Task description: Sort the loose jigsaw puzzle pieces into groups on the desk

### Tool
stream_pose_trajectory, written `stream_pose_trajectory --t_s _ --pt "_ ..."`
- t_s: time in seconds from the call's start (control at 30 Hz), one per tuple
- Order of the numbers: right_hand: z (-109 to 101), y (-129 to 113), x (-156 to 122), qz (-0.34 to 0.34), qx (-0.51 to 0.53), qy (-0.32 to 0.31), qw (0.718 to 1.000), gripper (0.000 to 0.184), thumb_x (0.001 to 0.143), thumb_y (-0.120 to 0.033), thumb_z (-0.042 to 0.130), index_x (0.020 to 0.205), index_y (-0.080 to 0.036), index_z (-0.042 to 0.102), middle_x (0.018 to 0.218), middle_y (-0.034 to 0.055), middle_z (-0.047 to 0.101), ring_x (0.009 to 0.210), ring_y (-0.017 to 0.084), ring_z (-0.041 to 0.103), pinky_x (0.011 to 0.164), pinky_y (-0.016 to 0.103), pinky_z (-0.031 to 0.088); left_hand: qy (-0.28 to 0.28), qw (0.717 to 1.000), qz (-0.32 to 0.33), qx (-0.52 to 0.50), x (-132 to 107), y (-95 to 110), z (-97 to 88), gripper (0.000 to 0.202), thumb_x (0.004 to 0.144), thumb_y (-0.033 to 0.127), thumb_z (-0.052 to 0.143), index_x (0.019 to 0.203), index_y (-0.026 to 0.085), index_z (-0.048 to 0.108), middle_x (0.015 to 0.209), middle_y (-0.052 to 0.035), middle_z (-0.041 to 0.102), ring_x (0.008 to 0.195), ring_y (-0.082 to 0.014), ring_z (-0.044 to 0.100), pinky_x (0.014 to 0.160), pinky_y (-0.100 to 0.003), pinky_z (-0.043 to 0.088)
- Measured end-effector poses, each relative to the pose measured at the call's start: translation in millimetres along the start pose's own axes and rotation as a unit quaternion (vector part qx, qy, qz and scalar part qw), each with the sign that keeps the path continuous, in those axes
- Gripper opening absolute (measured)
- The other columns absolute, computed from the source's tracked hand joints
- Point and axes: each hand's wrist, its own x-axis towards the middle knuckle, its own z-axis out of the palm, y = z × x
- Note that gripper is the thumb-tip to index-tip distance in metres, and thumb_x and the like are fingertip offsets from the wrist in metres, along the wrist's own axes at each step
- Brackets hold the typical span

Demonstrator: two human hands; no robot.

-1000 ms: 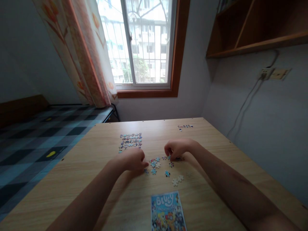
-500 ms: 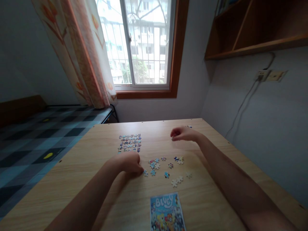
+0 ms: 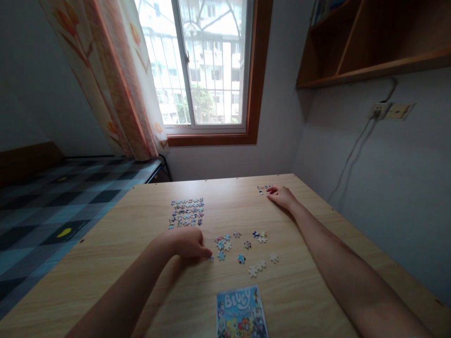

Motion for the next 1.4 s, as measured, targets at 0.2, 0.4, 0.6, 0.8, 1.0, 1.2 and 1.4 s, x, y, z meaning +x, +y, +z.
stream_pose_trajectory --t_s 0.2,0.4,0.6,0.8,1.0,1.2,1.4 --pt "-11 2 -4 0.004 -0.041 0.004 0.999 0.030 0.078 -0.031 0.062 0.103 -0.019 0.074 0.093 0.0037 0.072 0.079 0.014 0.065 0.076 0.022 0.048 -0.005 1.000 -0.005 -0.001 2 -2 1.9 0.042 0.068 0.057 0.056 0.063 0.018 0.071 0.062 -0.0067 0.067 0.055 -0.0183 0.053 0.060 -0.032 0.044" --pt "-12 0 -9 -0.022 -0.085 -0.042 0.995 0.026 0.081 -0.029 0.059 0.098 -0.023 0.077 0.095 0.0025 0.074 0.084 0.015 0.066 0.079 0.022 0.048 -0.009 1.000 -0.001 0.001 1 0 0.7 0.039 0.069 0.054 0.056 0.063 0.018 0.072 0.062 -0.0060 0.067 0.055 -0.0180 0.053 0.060 -0.032 0.043" --pt "-9 -9 -9 -0.014 -0.141 -0.029 0.989 0.034 0.086 -0.030 0.053 0.113 -0.024 0.073 0.118 0.0049 0.068 0.108 0.018 0.063 0.094 0.025 0.046 -0.013 1.000 0.001 0.008 0 0 -0.5 0.040 0.069 0.053 0.054 0.065 0.018 0.072 0.064 -0.0067 0.067 0.056 -0.0187 0.055 0.057 -0.031 0.042" --pt "0 -21 -11 0.007 -0.174 -0.024 0.984 0.037 0.088 -0.031 0.049 0.117 -0.025 0.071 0.120 0.0055 0.067 0.109 0.019 0.063 0.092 0.026 0.047 -0.015 1.000 -0.002 0.009 1 0 -0.5 0.041 0.068 0.054 0.054 0.067 0.018 0.073 0.067 -0.0080 0.069 0.058 -0.0196 0.056 0.059 -0.032 0.044" --pt "7 -31 -16 0.016 -0.191 -0.005 0.981 0.038 0.090 -0.031 0.046 0.120 -0.026 0.069 0.121 0.0069 0.066 0.108 0.021 0.064 0.089 0.027 0.049 -0.014 1.000 -0.003 0.012 0 1 -0.6 0.040 0.068 0.053 0.053 0.067 0.018 0.073 0.067 -0.0085 0.069 0.060 -0.0212 0.057 0.061 -0.034 0.045" --pt "6 -31 -19 0.009 -0.185 0.004 0.983 0.036 0.089 -0.031 0.047 0.117 -0.029 0.070 0.120 0.0036 0.067 0.107 0.019 0.064 0.089 0.025 0.049 -0.014 1.000 -0.004 0.006 -2 2 -2.3 0.039 0.068 0.052 0.054 0.067 0.018 0.074 0.067 -0.0086 0.069 0.059 -0.0210 0.056 0.064 -0.035 0.046" --pt "8 -25 -16 0.012 -0.175 0.020 0.984 0.038 0.091 -0.032 0.046 0.121 -0.027 0.069 0.122 0.0044 0.067 0.109 0.019 0.064 0.091 0.026 0.049 -0.012 1.000 0.000 0.001 -1 1 -1.0 0.038 0.067 0.052 0.054 0.065 0.018 0.073 0.065 -0.0078 0.068 0.058 -0.0206 0.056 0.061 -0.034 0.045"
